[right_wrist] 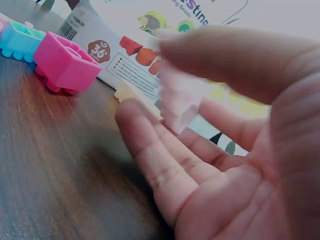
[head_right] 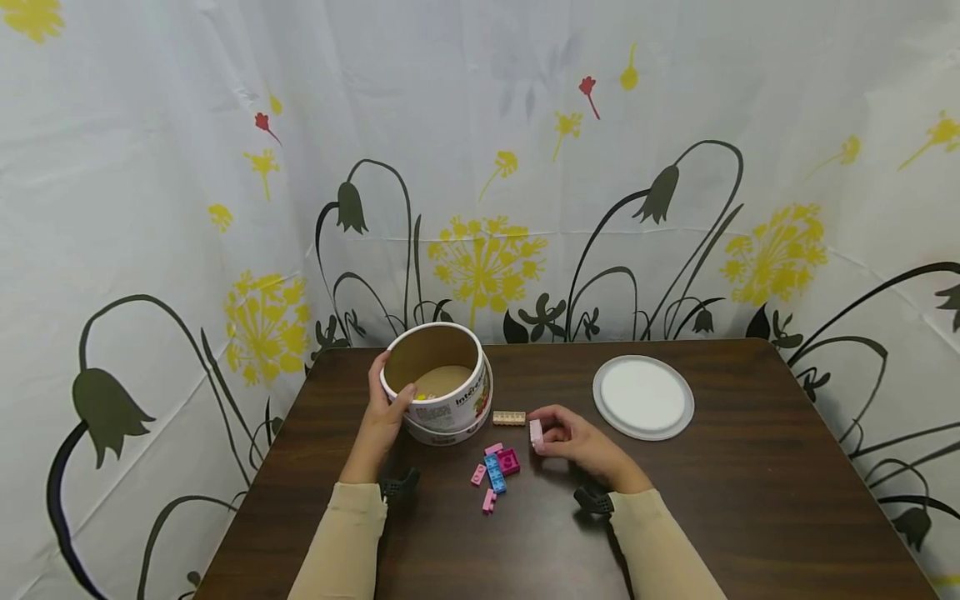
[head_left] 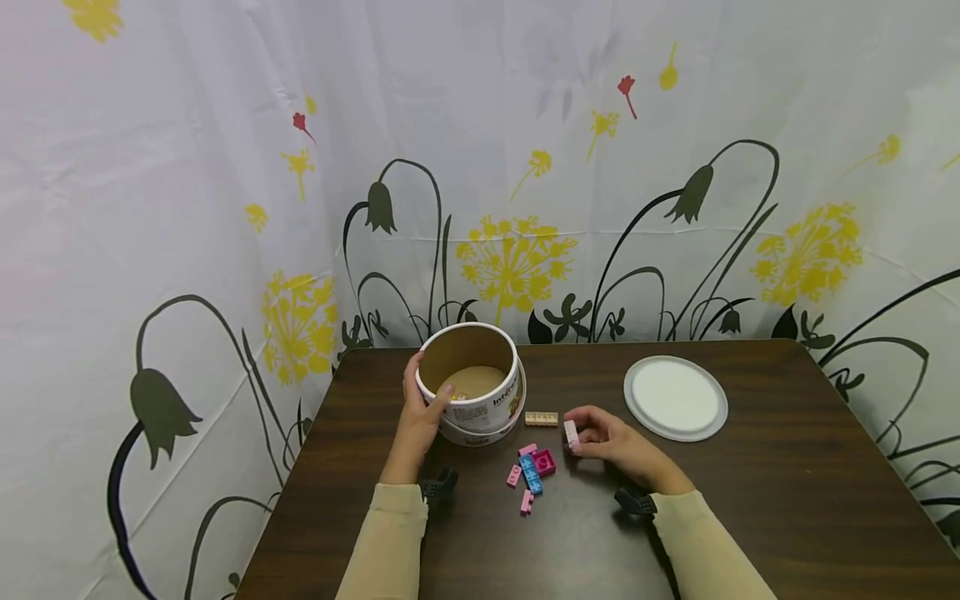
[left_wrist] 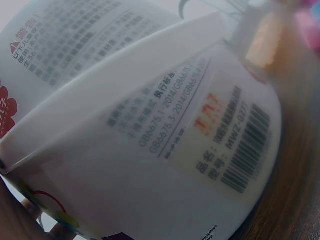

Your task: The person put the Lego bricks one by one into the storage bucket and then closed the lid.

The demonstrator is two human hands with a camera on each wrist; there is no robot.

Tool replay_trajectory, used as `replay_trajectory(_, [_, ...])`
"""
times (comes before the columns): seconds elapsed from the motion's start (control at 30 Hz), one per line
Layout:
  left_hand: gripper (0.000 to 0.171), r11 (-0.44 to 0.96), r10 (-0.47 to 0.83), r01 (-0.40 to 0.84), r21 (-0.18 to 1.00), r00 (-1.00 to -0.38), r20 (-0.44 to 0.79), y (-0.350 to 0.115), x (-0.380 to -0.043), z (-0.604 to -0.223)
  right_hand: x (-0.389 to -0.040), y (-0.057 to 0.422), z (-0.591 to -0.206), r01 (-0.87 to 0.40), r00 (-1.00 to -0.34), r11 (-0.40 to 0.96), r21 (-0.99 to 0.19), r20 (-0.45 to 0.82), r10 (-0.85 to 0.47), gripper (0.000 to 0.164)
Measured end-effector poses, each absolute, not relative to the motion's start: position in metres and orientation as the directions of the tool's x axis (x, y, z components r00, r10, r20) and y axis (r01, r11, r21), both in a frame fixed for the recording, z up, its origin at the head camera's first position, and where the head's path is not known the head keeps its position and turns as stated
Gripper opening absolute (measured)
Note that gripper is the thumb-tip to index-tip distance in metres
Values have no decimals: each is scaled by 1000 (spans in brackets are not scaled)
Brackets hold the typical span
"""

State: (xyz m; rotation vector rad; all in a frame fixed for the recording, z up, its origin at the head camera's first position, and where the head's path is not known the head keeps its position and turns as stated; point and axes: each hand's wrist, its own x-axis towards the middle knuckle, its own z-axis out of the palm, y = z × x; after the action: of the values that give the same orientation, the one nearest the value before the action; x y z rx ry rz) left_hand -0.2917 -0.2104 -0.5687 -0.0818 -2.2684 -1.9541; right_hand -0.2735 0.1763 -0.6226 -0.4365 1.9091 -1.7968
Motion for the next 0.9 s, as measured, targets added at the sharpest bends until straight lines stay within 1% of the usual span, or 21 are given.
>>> replay_trajectory(0.07, [82, 151, -53, 135, 979, -988, 145, -211, -291, -569, -275, 177, -626, 116, -834, 38, -993, -118, -540, 54])
replay_trajectory(0.13, [82, 149, -53, 136, 979, -988, 145, -211, -292, -571, -276, 177, -629, 139, -835, 6, -990, -121, -537, 48])
replay_trajectory(0.2, [81, 146, -50, 141, 979, -987, 150, -212, -292, -573, -276, 177, -630, 142, -837, -4, -990, -118, -534, 43])
replay_trajectory(0.33, [80, 145, -52, 147, 978, -986, 156, -212, -292, -575, -275, 176, -631, 147, -849, -27, -989, -112, -517, 40])
replay_trajectory(0.57, [81, 142, -56, 131, 981, -989, 140, -211, -291, -572, -273, 174, -631, 159, -888, -67, -985, -113, -447, 36])
replay_trajectory(0.77, [83, 150, -56, 133, 980, -988, 143, -210, -291, -570, -275, 172, -632, 107, -909, -93, -990, -60, -413, 45])
replay_trajectory(0.9, [83, 154, -55, 136, 979, -988, 146, -210, -292, -569, -277, 171, -630, 53, -933, -83, -995, -20, -359, 39])
